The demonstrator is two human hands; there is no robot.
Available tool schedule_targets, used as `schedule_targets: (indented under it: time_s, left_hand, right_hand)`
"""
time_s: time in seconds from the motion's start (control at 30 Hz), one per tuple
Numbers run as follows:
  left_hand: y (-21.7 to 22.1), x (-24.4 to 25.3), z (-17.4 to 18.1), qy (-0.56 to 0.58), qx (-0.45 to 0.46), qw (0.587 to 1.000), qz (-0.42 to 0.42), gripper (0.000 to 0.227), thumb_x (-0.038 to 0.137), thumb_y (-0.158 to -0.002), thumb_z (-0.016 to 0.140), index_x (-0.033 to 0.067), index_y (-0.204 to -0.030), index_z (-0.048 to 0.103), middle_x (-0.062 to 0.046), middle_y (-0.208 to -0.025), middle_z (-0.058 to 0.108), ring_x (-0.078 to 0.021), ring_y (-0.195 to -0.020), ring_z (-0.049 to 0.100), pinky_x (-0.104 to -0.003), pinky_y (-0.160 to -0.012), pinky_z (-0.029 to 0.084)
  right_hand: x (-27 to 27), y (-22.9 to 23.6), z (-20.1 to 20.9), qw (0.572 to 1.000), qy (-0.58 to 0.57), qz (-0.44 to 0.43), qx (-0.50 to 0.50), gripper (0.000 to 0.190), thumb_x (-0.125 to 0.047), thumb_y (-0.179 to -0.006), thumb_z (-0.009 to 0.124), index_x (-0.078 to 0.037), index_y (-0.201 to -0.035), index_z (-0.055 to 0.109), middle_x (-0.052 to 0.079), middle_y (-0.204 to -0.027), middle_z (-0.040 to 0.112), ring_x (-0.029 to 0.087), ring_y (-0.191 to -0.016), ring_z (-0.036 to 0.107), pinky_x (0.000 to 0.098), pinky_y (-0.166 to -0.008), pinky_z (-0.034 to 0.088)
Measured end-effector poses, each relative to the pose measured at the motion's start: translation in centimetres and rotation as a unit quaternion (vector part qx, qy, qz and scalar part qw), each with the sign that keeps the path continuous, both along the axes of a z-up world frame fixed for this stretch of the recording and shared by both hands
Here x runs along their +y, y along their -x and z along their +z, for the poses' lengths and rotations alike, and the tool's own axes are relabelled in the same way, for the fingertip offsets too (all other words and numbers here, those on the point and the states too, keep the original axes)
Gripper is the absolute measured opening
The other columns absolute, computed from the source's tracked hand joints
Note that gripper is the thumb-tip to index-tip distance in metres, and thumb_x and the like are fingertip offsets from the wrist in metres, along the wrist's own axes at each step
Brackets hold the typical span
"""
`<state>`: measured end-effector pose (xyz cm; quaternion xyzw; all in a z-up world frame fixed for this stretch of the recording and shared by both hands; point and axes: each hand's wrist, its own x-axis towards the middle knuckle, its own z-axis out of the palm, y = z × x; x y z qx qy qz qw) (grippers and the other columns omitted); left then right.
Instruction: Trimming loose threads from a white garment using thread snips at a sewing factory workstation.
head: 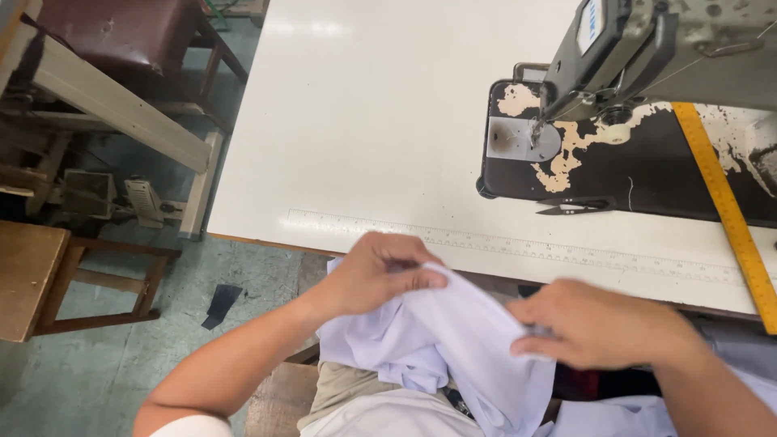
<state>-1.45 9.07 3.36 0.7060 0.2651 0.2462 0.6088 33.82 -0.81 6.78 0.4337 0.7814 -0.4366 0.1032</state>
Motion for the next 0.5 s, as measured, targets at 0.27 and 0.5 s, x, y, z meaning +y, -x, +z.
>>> schedule_targets:
  time_s: [0.27,0.5]
  left_hand:
    - [-0.4,3.6,-1.0,0.251,-0.102,0.949,0.159,0.02,0.027,-0.106,0.098,0.0116,-0.095,0.089,0.002,-0.084,0.074,-0.0099,-0.069,0.059,-0.027,-0.05,0.034]
    - [-0.4,4.0,-2.3,0.271,-0.135,0.937,0.173,0.025,0.028,-0.112,0.091,0.0085,-0.097,0.092,0.005,-0.078,0.066,-0.0087,-0.069,0.054,-0.028,-0.053,0.034]
  right_hand:
    - [4.9,-2.2,-1.1,0.957,-0.078,-0.248,0.133,0.03,-0.034,-0.114,0.087,-0.01,-0.096,0.088,-0.005,-0.078,0.078,0.008,-0.069,0.069,0.0309,-0.058,0.052]
    - [3.5,2.0,-3.3,0.865,-0.311,-0.375,0.119,0.019,-0.019,-0.127,0.088,0.0,-0.124,0.087,0.007,-0.112,0.081,0.02,-0.102,0.07,0.0369,-0.09,0.054]
